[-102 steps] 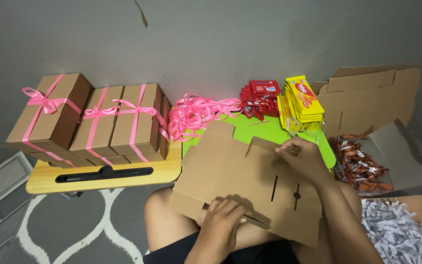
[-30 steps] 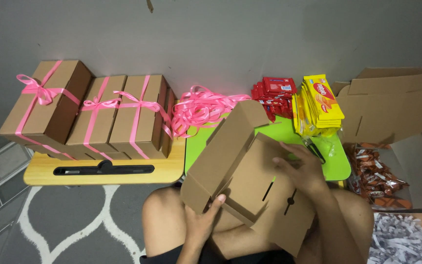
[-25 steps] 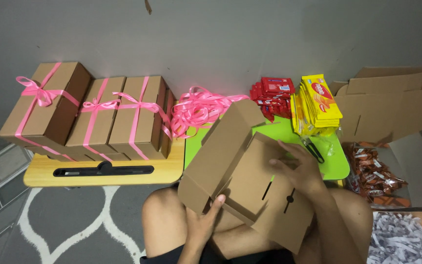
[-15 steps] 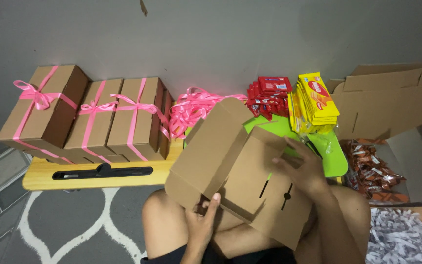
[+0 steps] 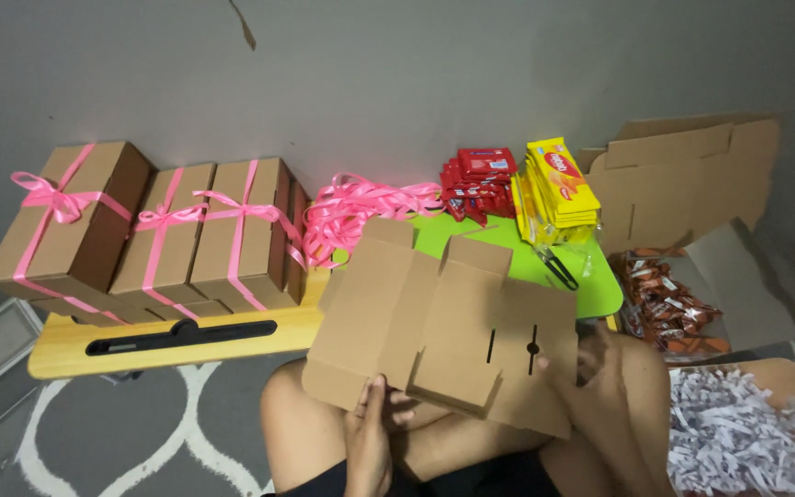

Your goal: The person folds a flat cardboard sheet into a small box, tucks the flaps to form the sides, and places the assembled box on a green tray. They then reach for shredded paper from a nearby container.

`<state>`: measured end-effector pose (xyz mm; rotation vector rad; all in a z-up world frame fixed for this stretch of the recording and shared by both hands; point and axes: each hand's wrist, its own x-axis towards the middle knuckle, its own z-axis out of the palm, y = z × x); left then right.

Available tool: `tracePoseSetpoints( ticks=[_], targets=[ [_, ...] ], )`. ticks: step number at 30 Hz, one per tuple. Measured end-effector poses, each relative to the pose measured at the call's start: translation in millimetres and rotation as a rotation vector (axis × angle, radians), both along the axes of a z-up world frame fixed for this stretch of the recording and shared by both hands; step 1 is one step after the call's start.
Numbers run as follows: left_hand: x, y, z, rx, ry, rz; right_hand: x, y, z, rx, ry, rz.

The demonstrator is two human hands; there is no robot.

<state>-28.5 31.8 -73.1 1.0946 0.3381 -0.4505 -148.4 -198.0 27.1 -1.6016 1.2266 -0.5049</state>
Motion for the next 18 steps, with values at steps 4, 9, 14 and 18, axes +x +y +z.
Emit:
tracePoseSetpoints(
  ticks=[4, 9, 14, 18],
  targets=[
    [-22, 4, 3, -0.031, 0.105, -0.024, -10, -28, -35, -0.029, -0.118, 0.087],
    [-48, 23, -24, -0.178, 0.358, -0.506, 2, -30, 69, -0.258, 0.533, 0.305],
    [-62, 31, -76, -0.039, -0.085, -0.86, 15, -76, 84, -0.267, -0.027, 0.435],
    [-18, 36, 54, 0.168, -0.687, -0.546, 35, -58, 160, -0.02, -0.035, 0.585]
  ],
)
